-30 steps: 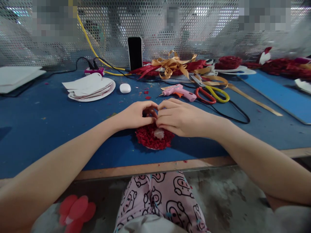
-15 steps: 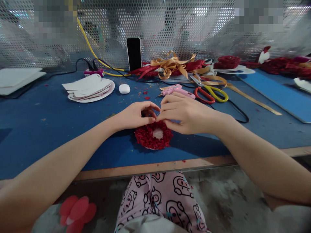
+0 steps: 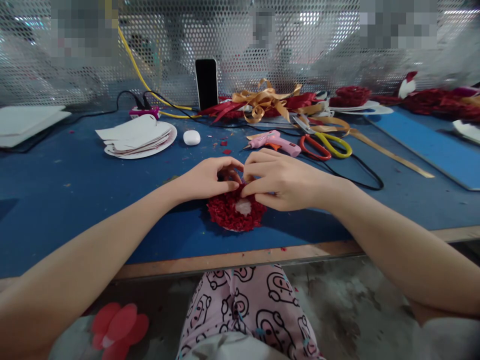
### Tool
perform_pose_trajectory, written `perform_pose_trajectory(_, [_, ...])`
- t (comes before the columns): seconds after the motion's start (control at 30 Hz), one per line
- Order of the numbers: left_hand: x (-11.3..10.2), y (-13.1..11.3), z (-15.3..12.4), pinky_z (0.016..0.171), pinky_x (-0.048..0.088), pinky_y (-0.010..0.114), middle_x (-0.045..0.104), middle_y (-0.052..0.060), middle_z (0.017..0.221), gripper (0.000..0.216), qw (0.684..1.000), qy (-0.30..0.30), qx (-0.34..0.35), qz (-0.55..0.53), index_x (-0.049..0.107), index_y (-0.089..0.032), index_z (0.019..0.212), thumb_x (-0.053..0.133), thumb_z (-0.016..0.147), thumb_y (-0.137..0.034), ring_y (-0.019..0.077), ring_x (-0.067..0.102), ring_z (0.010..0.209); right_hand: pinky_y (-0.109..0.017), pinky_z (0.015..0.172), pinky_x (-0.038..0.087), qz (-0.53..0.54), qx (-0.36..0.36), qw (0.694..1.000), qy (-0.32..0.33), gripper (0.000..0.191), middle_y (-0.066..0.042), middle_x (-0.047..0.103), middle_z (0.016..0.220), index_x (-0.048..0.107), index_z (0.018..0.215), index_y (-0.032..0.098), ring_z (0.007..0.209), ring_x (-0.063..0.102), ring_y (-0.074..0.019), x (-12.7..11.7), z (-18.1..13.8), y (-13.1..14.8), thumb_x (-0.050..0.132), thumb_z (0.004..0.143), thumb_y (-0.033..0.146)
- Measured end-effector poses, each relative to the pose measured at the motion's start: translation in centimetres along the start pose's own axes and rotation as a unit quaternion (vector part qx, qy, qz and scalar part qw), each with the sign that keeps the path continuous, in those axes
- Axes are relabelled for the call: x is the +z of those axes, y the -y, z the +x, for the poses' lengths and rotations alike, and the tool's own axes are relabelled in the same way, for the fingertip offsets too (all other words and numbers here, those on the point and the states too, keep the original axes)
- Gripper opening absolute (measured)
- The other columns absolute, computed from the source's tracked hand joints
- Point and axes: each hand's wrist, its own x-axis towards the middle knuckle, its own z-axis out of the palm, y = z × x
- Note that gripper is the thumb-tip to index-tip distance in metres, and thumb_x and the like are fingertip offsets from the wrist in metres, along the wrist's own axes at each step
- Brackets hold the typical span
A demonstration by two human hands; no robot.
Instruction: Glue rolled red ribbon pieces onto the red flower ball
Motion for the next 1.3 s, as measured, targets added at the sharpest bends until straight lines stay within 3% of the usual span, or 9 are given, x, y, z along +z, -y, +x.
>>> perform_pose_trajectory(0.47, [-0.1, 0.2, 0.0, 0.084, 0.054, 0.033, 0.075, 0.004, 0.096, 0.03, 1.0, 0.007, 0.007, 0.002, 0.064, -0.016, 0.111, 0.067, 0.081, -0.02, 0.0175, 0.07, 0.087, -0.04, 0.086, 0.043, -0.037, -0.014, 0.999, -0.03, 0.03, -0.007, 0.064, 0.087, 0.071, 0.08, 0.021, 0.095, 0.05, -0.0221, 0.1, 0.0, -0.2, 0.045, 0.094, 0.013])
perform_pose_trajectory(0.8, [0.0, 0.2, 0.2, 0.087, 0.051, 0.033, 0.074, 0.004, 0.098, 0.027, 1.0, -0.017, -0.012, 0.008, 0.066, -0.017, 0.114, 0.055, 0.089, -0.021, 0.0176, 0.068, 0.091, -0.041, 0.087, 0.042, -0.077, 0.024, 0.995, -0.065, 0.026, -0.006, 0.065, 0.092, 0.07, 0.094, 0.023, 0.094, 0.053, -0.0227, 0.2, -0.1, -0.5, 0.045, 0.094, 0.015])
perform_pose_trajectory(0.93, [0.1, 0.6, 0.3, 0.081, 0.053, 0.032, 0.074, 0.005, 0.094, 0.027, 0.998, -0.059, -0.022, -0.005, 0.066, -0.015, 0.112, 0.052, 0.089, -0.018, 0.0155, 0.067, 0.081, -0.045, 0.092, 0.041, -0.108, 0.135, 0.976, -0.132, 0.028, -0.009, 0.066, 0.103, 0.069, 0.108, 0.023, 0.102, 0.055, -0.0268, 0.8, -0.2, -1.4, 0.047, 0.093, 0.016])
perform_pose_trajectory(1.07, [0.1, 1.6, 0.6, 0.079, 0.055, 0.031, 0.074, 0.007, 0.096, 0.036, 0.988, -0.149, -0.029, -0.038, 0.066, -0.014, 0.111, 0.043, 0.084, -0.007, 0.0128, 0.066, 0.075, -0.053, 0.097, 0.04, -0.166, 0.341, 0.91, -0.169, 0.031, -0.017, 0.064, 0.113, 0.065, 0.118, 0.016, 0.114, 0.052, -0.036, 1.6, -0.9, -3.0, 0.049, 0.094, 0.028])
perform_pose_trajectory(1.17, [-0.1, 2.5, 0.9, 0.083, 0.056, 0.032, 0.074, 0.007, 0.099, 0.044, 0.972, -0.224, -0.012, -0.065, 0.067, -0.014, 0.106, 0.037, 0.076, -0.001, 0.0131, 0.068, 0.08, -0.058, 0.096, 0.041, -0.193, 0.48, 0.85, -0.095, 0.049, -0.024, 0.062, 0.114, 0.064, 0.117, 0.006, 0.117, 0.051, -0.0424, 2.3, -1.6, -4.1, 0.048, 0.095, 0.047])
perform_pose_trajectory(1.3, [-0.8, 3.5, 1.1, 0.094, 0.055, 0.035, 0.075, 0.006, 0.104, 0.05, 0.948, -0.315, 0.007, -0.047, 0.067, -0.013, 0.104, 0.036, 0.067, 0.001, 0.0147, 0.069, 0.092, -0.059, 0.095, 0.042, -0.183, 0.513, 0.839, -0.005, 0.057, -0.026, 0.063, 0.117, 0.066, 0.117, 0.005, 0.116, 0.054, -0.0438, 2.8, -2.2, -5.3, 0.05, 0.092, 0.054])
